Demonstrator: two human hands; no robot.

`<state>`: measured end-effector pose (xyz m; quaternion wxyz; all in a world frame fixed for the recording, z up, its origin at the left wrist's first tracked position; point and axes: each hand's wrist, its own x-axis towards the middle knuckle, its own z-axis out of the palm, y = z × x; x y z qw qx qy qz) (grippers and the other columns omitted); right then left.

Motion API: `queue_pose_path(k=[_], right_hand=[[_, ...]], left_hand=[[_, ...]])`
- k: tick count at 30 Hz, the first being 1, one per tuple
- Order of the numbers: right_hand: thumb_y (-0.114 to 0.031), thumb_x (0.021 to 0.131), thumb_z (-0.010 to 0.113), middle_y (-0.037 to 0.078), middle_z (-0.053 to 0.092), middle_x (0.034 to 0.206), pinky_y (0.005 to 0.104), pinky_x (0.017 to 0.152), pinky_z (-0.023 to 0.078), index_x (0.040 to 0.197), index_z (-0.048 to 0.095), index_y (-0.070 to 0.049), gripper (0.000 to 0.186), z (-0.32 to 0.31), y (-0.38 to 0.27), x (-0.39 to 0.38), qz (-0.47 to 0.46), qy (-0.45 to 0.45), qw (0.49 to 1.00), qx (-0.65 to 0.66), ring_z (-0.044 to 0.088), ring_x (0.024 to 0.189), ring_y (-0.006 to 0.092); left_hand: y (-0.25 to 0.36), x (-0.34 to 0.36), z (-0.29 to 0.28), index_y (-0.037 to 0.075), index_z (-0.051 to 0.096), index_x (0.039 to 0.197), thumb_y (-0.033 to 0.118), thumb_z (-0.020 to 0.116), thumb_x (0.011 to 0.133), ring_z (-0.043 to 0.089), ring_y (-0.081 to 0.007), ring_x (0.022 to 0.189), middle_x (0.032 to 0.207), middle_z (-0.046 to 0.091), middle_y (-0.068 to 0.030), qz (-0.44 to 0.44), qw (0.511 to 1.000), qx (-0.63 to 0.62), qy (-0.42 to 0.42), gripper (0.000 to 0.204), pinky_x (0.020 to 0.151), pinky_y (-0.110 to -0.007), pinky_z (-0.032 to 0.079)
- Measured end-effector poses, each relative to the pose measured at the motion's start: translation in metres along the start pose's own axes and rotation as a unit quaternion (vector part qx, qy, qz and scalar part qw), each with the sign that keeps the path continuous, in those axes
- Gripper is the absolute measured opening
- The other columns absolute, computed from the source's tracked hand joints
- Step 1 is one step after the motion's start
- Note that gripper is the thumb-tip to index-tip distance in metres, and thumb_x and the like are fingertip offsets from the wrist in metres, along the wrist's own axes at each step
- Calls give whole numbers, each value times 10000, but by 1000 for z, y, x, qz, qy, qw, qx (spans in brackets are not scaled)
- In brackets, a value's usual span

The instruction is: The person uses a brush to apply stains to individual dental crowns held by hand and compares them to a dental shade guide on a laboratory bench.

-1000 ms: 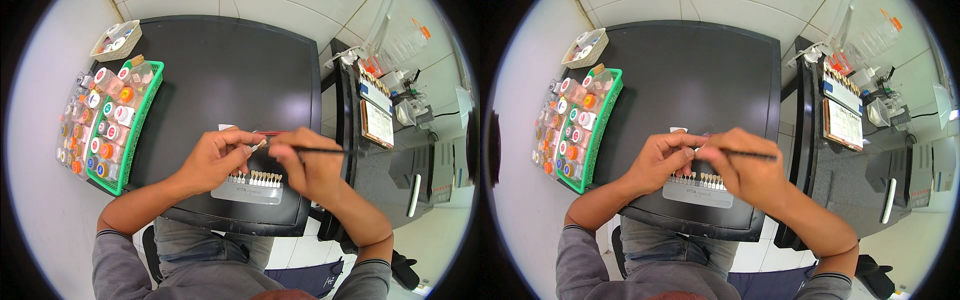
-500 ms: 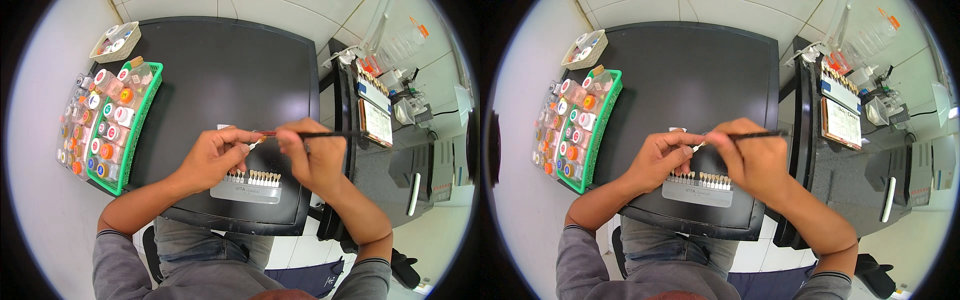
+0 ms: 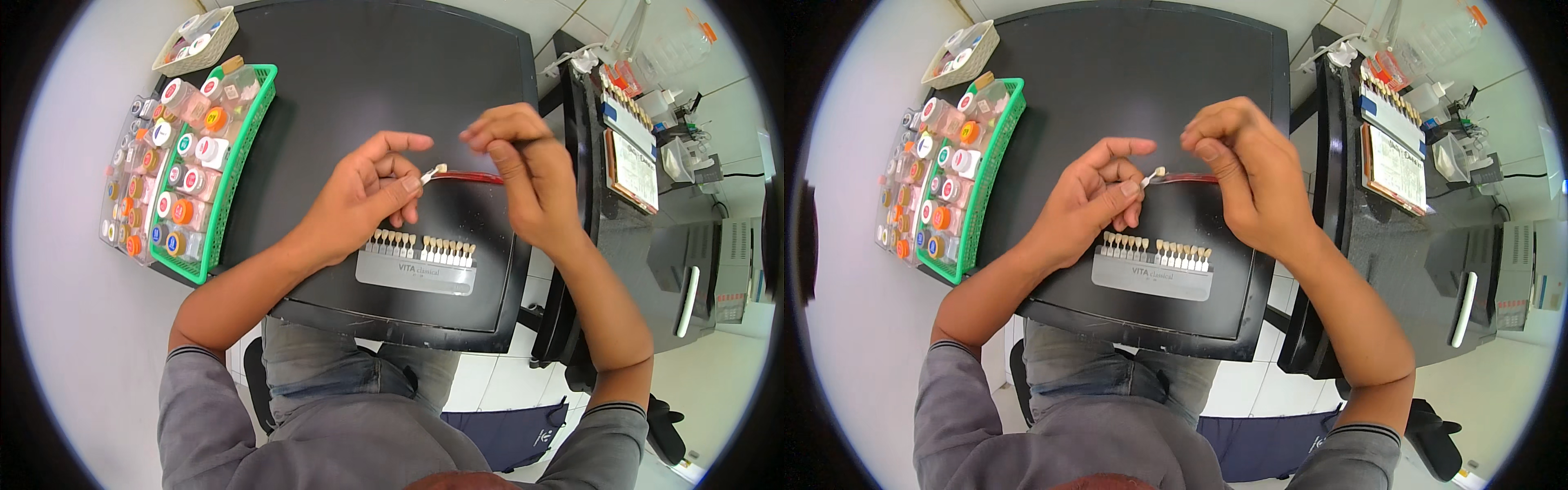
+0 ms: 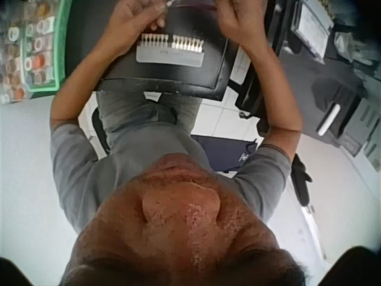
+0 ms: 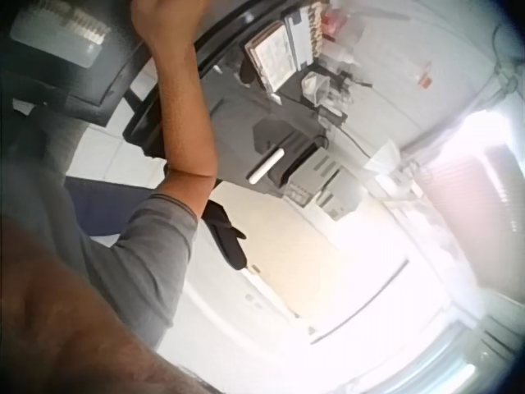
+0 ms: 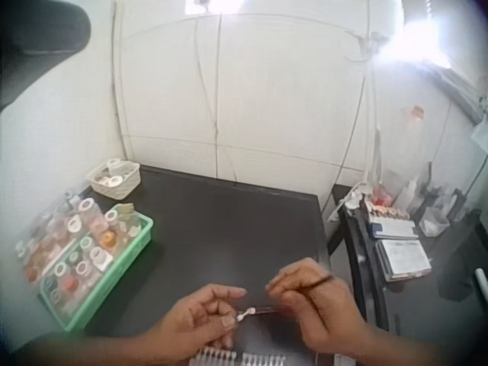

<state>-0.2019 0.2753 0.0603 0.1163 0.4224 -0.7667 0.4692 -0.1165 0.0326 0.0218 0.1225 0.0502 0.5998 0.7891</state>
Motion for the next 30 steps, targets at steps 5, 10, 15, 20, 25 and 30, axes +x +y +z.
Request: queue_pose_path(k=[5, 10, 15, 20, 25, 30], right_hand=[[117, 931, 740, 137, 733, 1163, 360, 839, 605, 1200, 764, -5, 296, 1, -14, 2, 24, -112, 992, 49, 754, 1003, 269], [134, 875, 778, 117, 751, 1093, 344, 803, 608, 1146, 796, -16, 310, 3, -10, -3, -28, -114, 992, 54, 756, 935, 245], [101, 893, 800, 111, 765, 985, 325, 768, 605, 1114, 806, -9, 247, 2, -10, -5, -13, -106, 993, 44, 759, 849, 217], [44, 949, 799, 110, 779, 948, 309, 718, 575, 1089, 798, 14, 144, 4, -10, -3, 75, -124, 987, 69, 751, 793, 197], [-12, 959, 822, 124, 781, 920, 334, 663, 539, 1074, 802, 18, 120, 4, -8, -8, 94, -171, 978, 71, 712, 727, 217], [-25, 963, 833, 122, 804, 911, 319, 711, 562, 1042, 834, 7, 86, 12, -14, -6, 115, -228, 965, 56, 727, 754, 203]], left_hand=[[2, -2, -4, 22, 483, 1567, 109, 686, 1123, 632, -69, 808, 968, 636, -9, 1, 999, -52, -17, 496, 689, -216, 480], [1, -1, -3, 31, 492, 1554, 140, 712, 1121, 649, -70, 802, 975, 643, -12, -6, 997, -58, -47, 498, 686, -211, 501], [-3, 0, -6, 29, 495, 1548, 175, 725, 1121, 697, -87, 824, 1010, 675, -33, -14, 995, -64, -81, 506, 709, -219, 553], [2, -4, -7, 6, 539, 1512, 164, 705, 1127, 752, -147, 1003, 1157, 707, -90, 11, 997, 56, -43, 448, 816, -271, 596], [30, -29, -12, 7, 666, 1410, 121, 815, 995, 720, -274, 1194, 1284, 669, -153, 184, 884, 429, 38, 455, 942, -352, 599], [8, -98, -2, 19, 692, 1388, 215, 962, 795, 629, -375, 1229, 1314, 635, -171, 168, 818, 544, 83, 681, 1046, -452, 531]])
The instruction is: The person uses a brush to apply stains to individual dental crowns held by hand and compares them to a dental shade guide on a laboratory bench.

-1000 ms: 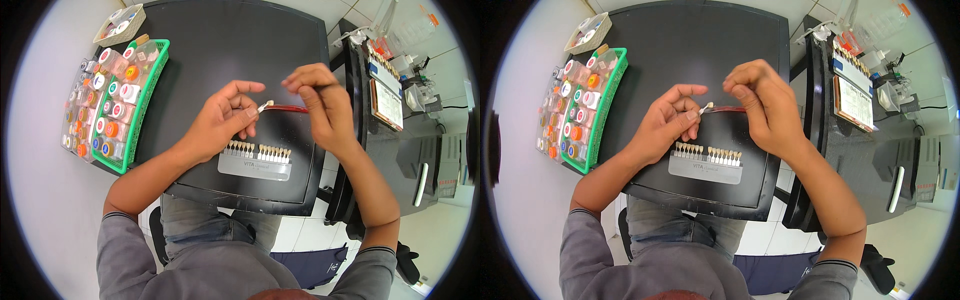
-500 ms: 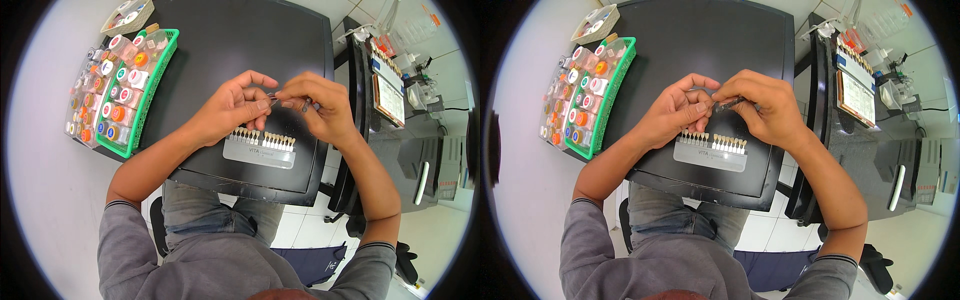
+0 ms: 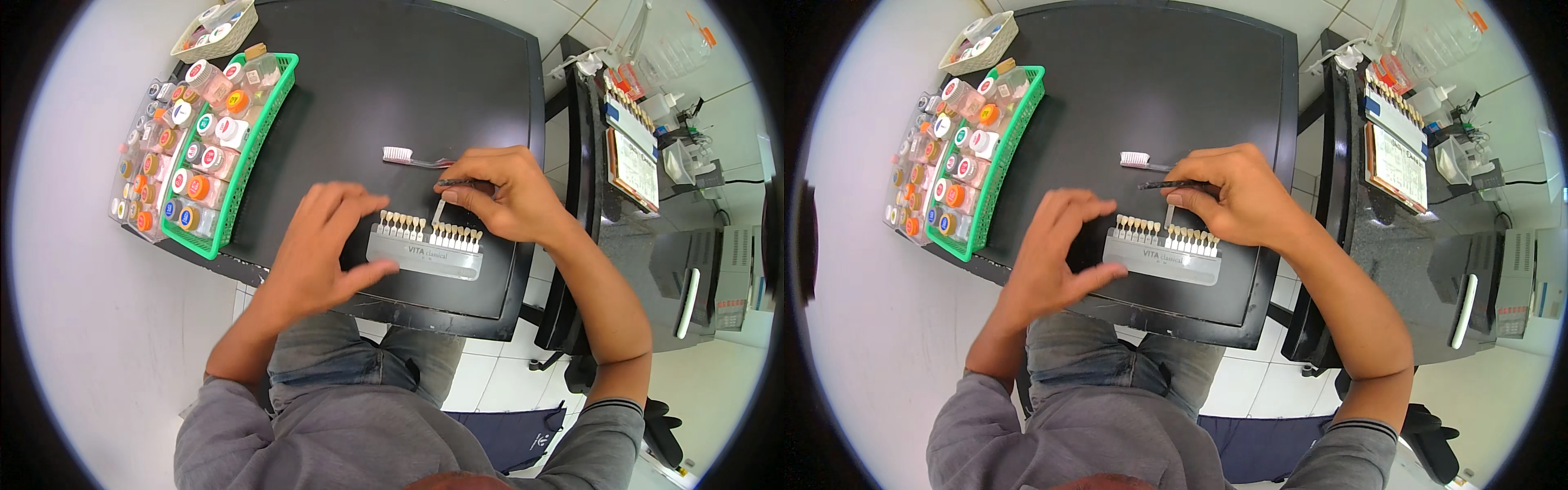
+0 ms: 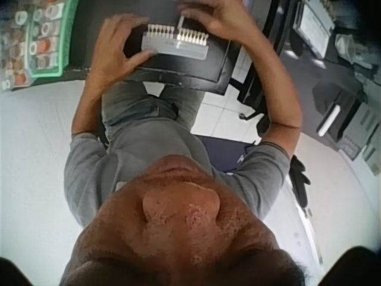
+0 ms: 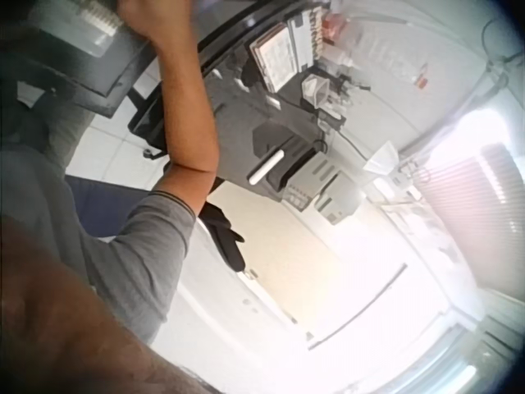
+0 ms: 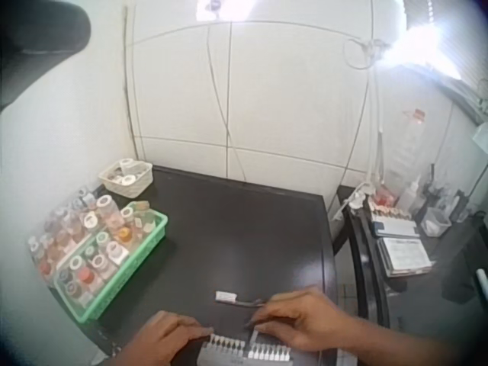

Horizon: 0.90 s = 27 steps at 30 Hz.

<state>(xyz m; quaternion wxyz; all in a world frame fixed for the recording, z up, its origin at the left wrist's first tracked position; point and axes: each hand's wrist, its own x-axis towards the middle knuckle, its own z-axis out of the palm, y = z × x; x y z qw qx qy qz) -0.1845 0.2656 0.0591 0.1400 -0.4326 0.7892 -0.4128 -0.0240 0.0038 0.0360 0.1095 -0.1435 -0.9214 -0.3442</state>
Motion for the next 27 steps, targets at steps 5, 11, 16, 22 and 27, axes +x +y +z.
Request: queue_pose_path(k=[5, 11, 16, 22, 27], right_hand=[[-22, 947, 825, 160, 787, 898, 385, 701, 561, 1042, 820, 19, 104, 9, 0, 1, -13, -17, 1000, 19, 733, 744, 302], [-26, 934, 820, 201, 779, 911, 463, 765, 580, 1045, 809, 35, 127, 16, 8, 2, -42, -29, 999, -6, 738, 787, 403], [-32, 918, 834, 217, 769, 922, 489, 811, 590, 1044, 804, 55, 156, 18, 14, 2, -55, -45, 996, -47, 745, 842, 428], [-32, 909, 841, 209, 768, 940, 472, 789, 584, 1053, 814, 47, 167, 17, 9, 3, -30, -57, 997, -52, 749, 862, 416], [-37, 903, 849, 208, 767, 931, 465, 783, 583, 1041, 821, 45, 163, 15, 4, 2, -34, -60, 997, -45, 748, 846, 416]], left_hand=[[-5, -27, 17, 35, 682, 1390, 277, 990, 727, 581, -373, 1238, 1308, 606, -159, -58, 998, 19, 13, 770, 1064, -469, 502], [-6, -23, 20, 42, 684, 1369, 267, 955, 755, 572, -369, 1194, 1275, 599, -147, -64, 998, 13, -9, 707, 1057, -455, 471], [-6, -22, 19, 43, 683, 1323, 245, 944, 773, 572, -362, 1198, 1274, 605, -138, -60, 998, 17, -28, 641, 1062, -446, 457], [-10, -23, 20, 45, 671, 1305, 183, 952, 766, 581, -358, 1222, 1286, 620, -139, -54, 998, -16, -25, 624, 1065, -451, 459], [-10, -22, 22, 31, 669, 1301, 223, 933, 807, 588, -340, 1197, 1263, 627, -132, -35, 999, -14, -15, 592, 1024, -440, 448]])
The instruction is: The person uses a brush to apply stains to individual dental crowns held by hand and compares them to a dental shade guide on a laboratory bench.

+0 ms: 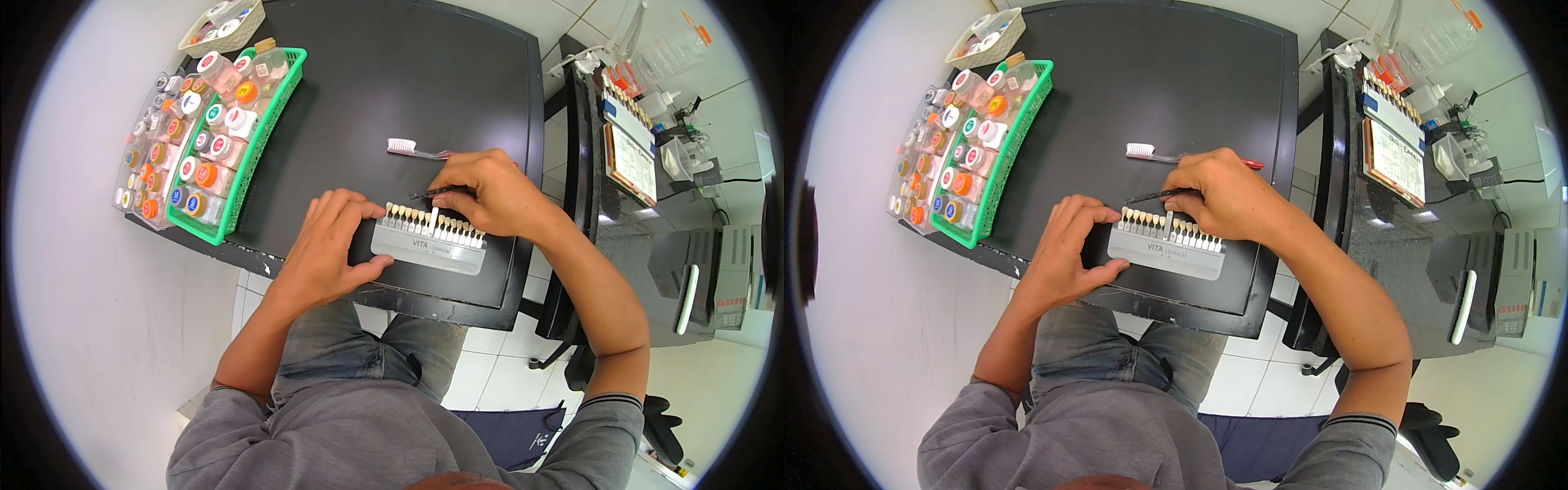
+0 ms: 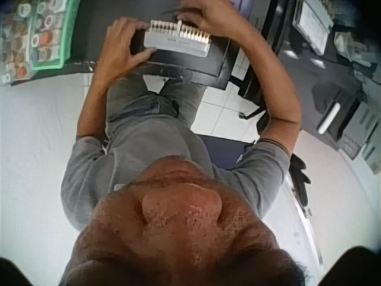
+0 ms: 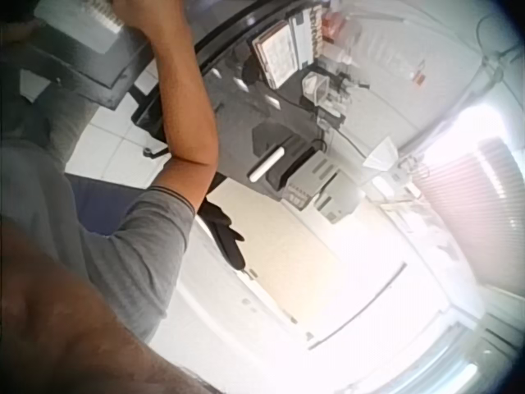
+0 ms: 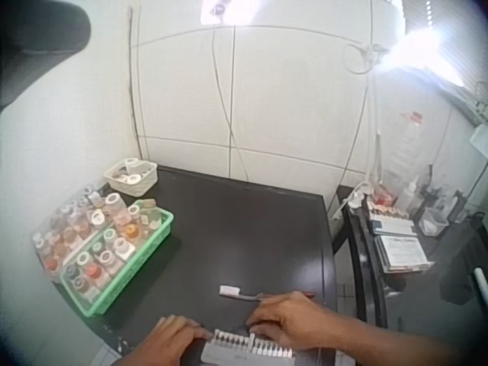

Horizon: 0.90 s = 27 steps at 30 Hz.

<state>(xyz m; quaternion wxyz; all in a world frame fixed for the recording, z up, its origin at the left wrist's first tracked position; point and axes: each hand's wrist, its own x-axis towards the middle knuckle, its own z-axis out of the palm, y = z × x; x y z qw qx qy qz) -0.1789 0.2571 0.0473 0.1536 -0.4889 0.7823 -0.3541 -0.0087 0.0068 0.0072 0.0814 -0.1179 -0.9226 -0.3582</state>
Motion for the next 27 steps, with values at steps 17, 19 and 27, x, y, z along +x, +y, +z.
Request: queue_pose_path(k=[17, 19, 27], right_hand=[[-65, 922, 796, 229, 774, 854, 458, 1005, 591, 1002, 765, 68, 159, -5, 2, -5, 41, -23, 998, 33, 751, 786, 427], [-53, 910, 786, 237, 779, 884, 460, 1093, 569, 999, 758, 80, 163, -6, 0, -5, 53, -36, 997, 41, 760, 812, 426], [-48, 888, 805, 231, 783, 932, 449, 925, 609, 1033, 779, 81, 196, -4, 2, -7, 25, -42, 998, 25, 780, 867, 390]], left_hand=[[0, -1, 2, 18, 667, 1275, 163, 950, 777, 627, -353, 1205, 1256, 672, -138, 0, 1000, -13, 10, 591, 1058, -441, 480], [-1, -1, 3, 17, 667, 1272, 164, 949, 778, 627, -353, 1205, 1256, 672, -137, 0, 1000, -15, 8, 588, 1059, -441, 483], [-1, -1, 3, 19, 667, 1268, 165, 950, 776, 628, -352, 1201, 1255, 673, -134, -7, 1000, -17, 6, 586, 1058, -445, 486]])
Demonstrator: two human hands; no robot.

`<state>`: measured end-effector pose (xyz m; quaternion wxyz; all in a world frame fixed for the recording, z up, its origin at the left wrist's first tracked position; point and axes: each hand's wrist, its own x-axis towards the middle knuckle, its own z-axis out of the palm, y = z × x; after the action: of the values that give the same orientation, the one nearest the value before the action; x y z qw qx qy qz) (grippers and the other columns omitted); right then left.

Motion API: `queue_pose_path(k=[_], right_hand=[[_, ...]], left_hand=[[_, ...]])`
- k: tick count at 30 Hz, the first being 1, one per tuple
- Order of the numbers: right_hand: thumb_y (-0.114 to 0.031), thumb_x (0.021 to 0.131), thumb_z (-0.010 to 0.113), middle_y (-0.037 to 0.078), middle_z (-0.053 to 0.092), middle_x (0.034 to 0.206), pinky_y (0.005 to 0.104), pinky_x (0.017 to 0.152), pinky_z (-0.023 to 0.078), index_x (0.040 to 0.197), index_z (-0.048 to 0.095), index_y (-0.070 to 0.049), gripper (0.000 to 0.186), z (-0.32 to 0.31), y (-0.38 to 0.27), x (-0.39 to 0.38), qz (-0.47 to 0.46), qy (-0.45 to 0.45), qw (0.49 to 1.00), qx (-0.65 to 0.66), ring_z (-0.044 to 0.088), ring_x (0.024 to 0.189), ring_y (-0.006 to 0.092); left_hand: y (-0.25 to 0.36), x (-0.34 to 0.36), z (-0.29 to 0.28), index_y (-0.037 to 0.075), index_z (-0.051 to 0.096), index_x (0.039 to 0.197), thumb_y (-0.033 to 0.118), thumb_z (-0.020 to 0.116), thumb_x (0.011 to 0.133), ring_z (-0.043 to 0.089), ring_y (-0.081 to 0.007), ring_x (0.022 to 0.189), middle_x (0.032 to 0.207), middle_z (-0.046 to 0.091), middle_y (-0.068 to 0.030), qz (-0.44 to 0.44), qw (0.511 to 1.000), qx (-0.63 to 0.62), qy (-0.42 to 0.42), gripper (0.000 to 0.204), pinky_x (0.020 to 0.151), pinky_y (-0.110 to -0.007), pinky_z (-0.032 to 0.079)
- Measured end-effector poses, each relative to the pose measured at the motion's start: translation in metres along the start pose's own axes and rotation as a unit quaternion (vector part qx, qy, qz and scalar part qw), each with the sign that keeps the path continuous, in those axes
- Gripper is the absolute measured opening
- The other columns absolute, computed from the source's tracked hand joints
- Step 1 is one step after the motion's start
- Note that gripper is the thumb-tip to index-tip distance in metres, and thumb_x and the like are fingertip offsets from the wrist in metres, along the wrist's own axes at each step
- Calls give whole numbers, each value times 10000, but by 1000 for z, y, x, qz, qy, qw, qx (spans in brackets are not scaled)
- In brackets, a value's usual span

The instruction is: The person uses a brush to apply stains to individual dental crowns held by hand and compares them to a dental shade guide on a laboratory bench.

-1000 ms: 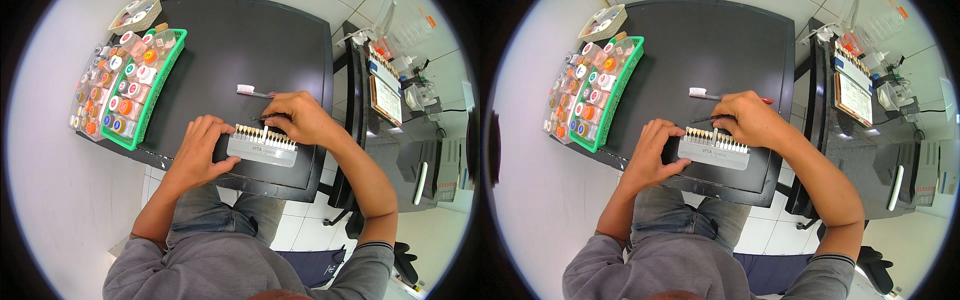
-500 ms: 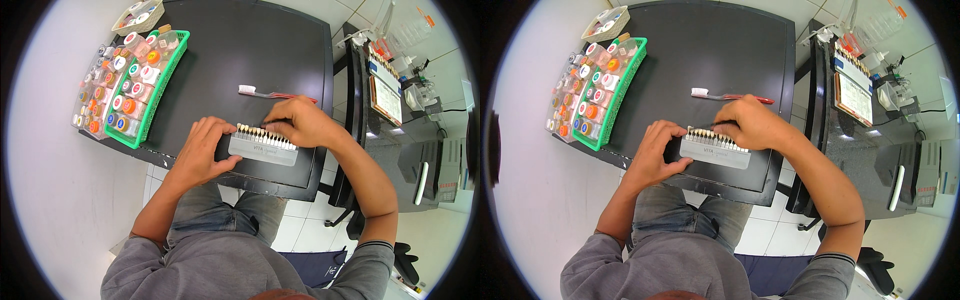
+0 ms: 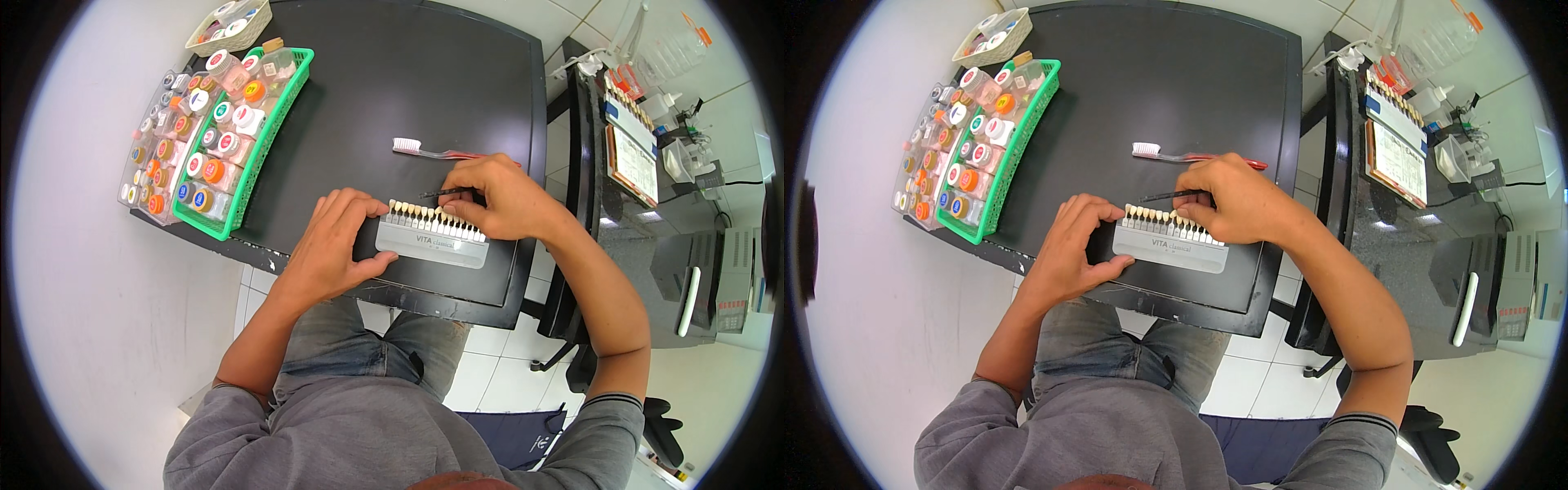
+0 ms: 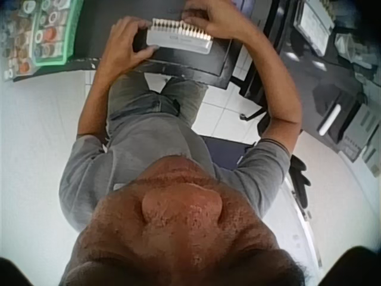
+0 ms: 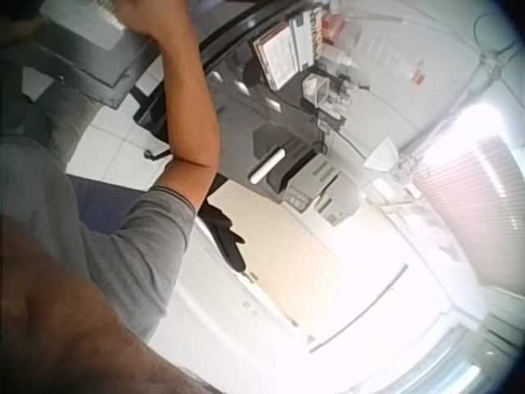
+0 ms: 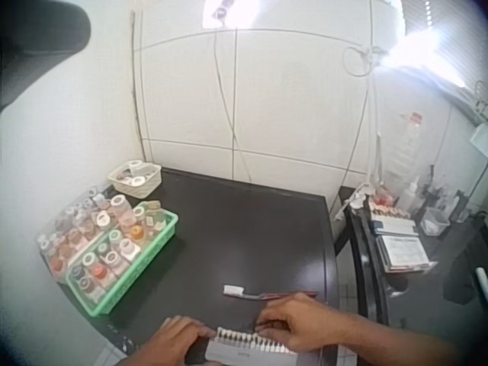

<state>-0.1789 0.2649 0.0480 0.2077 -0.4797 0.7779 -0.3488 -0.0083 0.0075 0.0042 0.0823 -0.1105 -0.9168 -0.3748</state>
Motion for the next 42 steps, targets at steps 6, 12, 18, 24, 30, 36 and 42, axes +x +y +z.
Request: queue_pose_path(k=[6, 12, 18, 24, 30, 36, 42], right_hand=[[-56, 884, 830, 214, 784, 938, 439, 798, 591, 1029, 793, 69, 195, -1, -8, 1, 18, -25, 1000, -1, 772, 852, 372], [-61, 879, 841, 210, 788, 941, 431, 775, 588, 1050, 804, 63, 213, 3, -2, 0, 14, -11, 1000, -4, 770, 848, 371], [-66, 879, 845, 214, 793, 944, 429, 786, 593, 1047, 809, 63, 215, 3, -5, 0, 13, -12, 1000, -7, 773, 859, 378], [-41, 904, 852, 162, 779, 919, 406, 752, 564, 1049, 813, 33, 167, 2, -8, 0, 9, -29, 999, -36, 745, 818, 307], [-51, 923, 823, 146, 760, 874, 397, 735, 552, 1012, 786, 45, 137, 1, -3, -1, 63, 25, 998, 13, 723, 773, 255], [-121, 963, 790, 129, 739, 914, 372, 742, 535, 1019, 776, 54, 184, 1, -2, -1, 85, -31, 996, -9, 675, 800, 223], [-156, 968, 808, 119, 709, 916, 366, 722, 521, 1039, 785, 45, 214, 1, -3, -1, 75, -58, 995, -20, 665, 803, 214]], left_hand=[[0, 0, 0, 22, 670, 1267, 161, 948, 773, 626, -345, 1200, 1251, 673, -125, 1, 1000, 2, 1, 584, 1052, -438, 490], [0, 0, 1, 28, 674, 1262, 157, 949, 765, 625, -334, 1181, 1246, 668, -116, -2, 1000, 1, 4, 583, 1019, -425, 510], [0, 0, 1, 28, 673, 1255, 154, 950, 760, 625, -332, 1175, 1240, 667, -114, -4, 1000, 4, 6, 580, 1015, -427, 513], [-1, 0, 2, 30, 672, 1250, 151, 947, 760, 628, -337, 1187, 1237, 670, -117, -3, 1000, 6, 7, 574, 1045, -437, 494], [-1, 0, 0, 27, 658, 1268, 192, 941, 801, 617, -340, 1191, 1250, 659, -120, 0, 1000, 6, -1, 571, 1040, -436, 483], [-2, 0, -1, 26, 652, 1291, 214, 936, 834, 608, -341, 1196, 1268, 651, -127, 14, 1000, 5, -4, 570, 1034, -438, 475], [-2, 0, -1, 31, 646, 1303, 223, 929, 848, 606, -346, 1203, 1281, 650, -132, 15, 1000, 2, -8, 569, 1035, -441, 468]])
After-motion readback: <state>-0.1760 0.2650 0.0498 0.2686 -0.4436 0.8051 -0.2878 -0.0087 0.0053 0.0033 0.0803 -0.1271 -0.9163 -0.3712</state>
